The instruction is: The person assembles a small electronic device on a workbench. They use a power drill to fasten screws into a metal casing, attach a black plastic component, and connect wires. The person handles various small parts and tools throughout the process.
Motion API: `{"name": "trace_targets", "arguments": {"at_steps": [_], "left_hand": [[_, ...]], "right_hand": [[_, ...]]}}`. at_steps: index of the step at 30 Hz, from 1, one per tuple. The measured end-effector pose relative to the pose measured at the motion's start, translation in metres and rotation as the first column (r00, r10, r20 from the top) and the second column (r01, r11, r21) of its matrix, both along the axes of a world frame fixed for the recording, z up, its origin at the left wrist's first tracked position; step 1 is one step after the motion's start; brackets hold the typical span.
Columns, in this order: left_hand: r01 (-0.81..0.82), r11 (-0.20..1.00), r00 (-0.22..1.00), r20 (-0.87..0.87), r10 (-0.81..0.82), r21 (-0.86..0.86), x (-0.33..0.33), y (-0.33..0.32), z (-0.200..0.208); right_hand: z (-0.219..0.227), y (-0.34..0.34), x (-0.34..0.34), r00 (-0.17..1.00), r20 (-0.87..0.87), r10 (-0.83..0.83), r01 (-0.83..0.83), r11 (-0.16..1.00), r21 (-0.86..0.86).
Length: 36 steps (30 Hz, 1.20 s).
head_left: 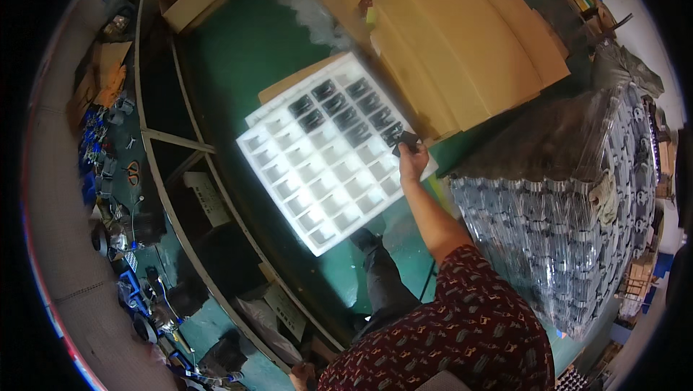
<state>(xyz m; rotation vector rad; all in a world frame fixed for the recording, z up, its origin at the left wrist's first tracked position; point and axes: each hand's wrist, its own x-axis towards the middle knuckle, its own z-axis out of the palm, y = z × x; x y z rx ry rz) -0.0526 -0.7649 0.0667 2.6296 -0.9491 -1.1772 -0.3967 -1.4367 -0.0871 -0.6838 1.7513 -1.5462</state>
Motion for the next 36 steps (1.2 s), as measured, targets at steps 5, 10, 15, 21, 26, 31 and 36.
{"name": "trace_targets", "arguments": {"at_steps": [5, 10, 15, 21, 26, 31, 36], "left_hand": [[0.115, 0.97, 0.972, 0.225, -0.066, -0.214, -0.002, -0.118, 0.047], [-0.404, 0.746, 0.88, -0.449, 0.158, -0.529, -0.016, -0.251, 0.147], [-0.646, 0.41, 0.707, -0.707, 0.002, -0.644, -0.02, -0.225, 0.186], [-0.499, 0.263, 0.855, -0.42, 0.304, -0.826, -0.02, -0.074, 0.195], [-0.35, 0.31, 0.746, -0.063, 0.662, -0.884, -0.027, 0.055, 0.201], [-0.298, 0.362, 0.691, 0.062, 0.72, -0.883, -0.048, 0.139, 0.212], [-0.579, 0.152, 0.642, -0.332, 0.691, -0.801, -0.06, 0.195, 0.214]], "right_hand": [[0.13, 0.095, 0.059, 0.77, -0.329, 0.547, -0.61, 0.782, -0.128], [0.234, 0.188, 0.14, 0.415, -0.526, 0.742, -0.906, 0.286, -0.311], [0.298, 0.291, 0.2, 0.104, -0.66, 0.744, -0.91, -0.196, -0.365], [0.334, 0.442, 0.254, -0.115, -0.73, 0.674, -0.807, -0.491, -0.327], [0.353, 0.547, 0.272, -0.238, -0.538, 0.808, -0.81, -0.471, -0.35], [0.36, 0.621, 0.32, -0.526, -0.641, 0.559, -0.613, -0.772, -0.17], [0.357, 0.667, 0.341, -0.815, 0.005, 0.579, -0.569, -0.798, -0.199]]}}
